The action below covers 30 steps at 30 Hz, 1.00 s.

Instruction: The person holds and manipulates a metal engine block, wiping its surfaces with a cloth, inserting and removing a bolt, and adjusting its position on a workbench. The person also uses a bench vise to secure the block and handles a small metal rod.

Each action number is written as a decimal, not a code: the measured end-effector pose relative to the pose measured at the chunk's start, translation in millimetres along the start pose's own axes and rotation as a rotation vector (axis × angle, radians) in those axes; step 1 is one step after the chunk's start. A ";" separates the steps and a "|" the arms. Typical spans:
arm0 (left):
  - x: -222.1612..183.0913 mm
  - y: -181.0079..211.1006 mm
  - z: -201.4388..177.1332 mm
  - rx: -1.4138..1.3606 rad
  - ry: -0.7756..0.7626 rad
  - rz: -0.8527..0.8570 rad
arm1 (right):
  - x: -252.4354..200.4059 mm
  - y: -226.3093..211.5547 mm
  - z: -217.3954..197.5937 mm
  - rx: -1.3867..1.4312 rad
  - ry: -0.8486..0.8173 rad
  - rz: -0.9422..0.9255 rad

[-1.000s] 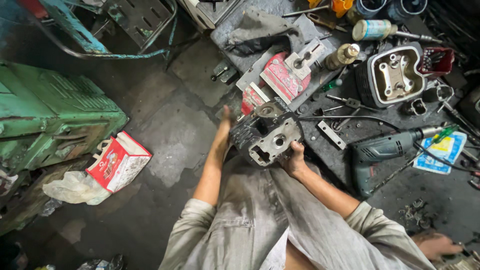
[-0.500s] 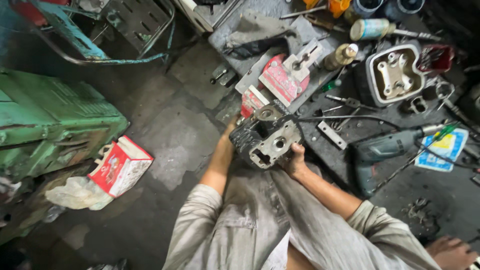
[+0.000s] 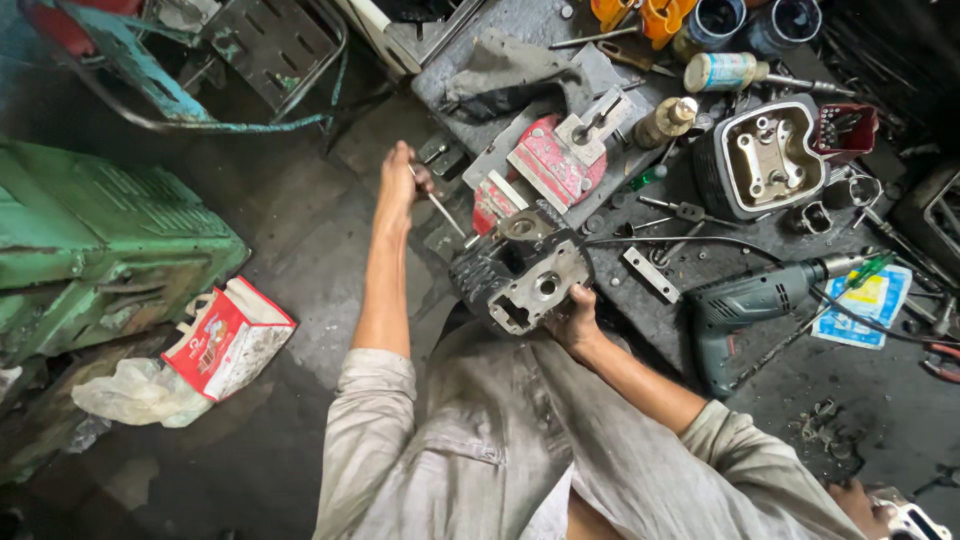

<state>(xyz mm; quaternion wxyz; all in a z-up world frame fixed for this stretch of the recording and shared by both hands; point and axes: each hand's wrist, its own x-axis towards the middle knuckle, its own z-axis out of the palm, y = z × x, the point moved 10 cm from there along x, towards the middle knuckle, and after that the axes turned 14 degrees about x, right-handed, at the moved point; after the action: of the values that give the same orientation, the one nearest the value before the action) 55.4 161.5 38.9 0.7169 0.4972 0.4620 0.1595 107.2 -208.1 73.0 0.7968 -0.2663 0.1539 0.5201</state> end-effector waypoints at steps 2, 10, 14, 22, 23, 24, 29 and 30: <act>-17.7 31.0 -0.8 0.053 0.013 0.066 | 0.4 -0.6 1.0 0.004 -0.004 0.009; -62.4 87.6 11.9 0.149 0.088 0.197 | -4.0 -5.2 2.9 -0.062 0.031 -0.034; -56.9 82.3 11.2 0.124 0.097 0.199 | -2.0 -14.4 20.4 -0.125 -0.025 -0.105; -31.1 57.1 14.6 -0.515 -0.121 0.101 | -6.6 -8.0 15.3 -0.118 0.013 -0.058; -32.2 63.9 14.9 -0.487 -0.107 0.101 | -4.7 -8.1 17.6 -0.108 -0.005 -0.050; -39.4 67.8 15.2 -0.455 -0.092 0.095 | -5.9 -5.7 18.5 -0.108 -0.025 -0.055; -122.4 114.1 37.6 -0.227 -0.023 0.408 | -0.7 -5.2 20.9 -0.104 -0.070 -0.072; -148.2 113.3 48.1 -0.161 -0.013 0.454 | -2.3 -5.8 16.5 -0.091 -0.047 -0.063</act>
<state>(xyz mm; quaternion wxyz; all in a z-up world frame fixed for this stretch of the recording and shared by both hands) 43.6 83.8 214.8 0.7031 0.5305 0.3194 0.3496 111.0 -202.0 89.0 0.8031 -0.2948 0.1027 0.5076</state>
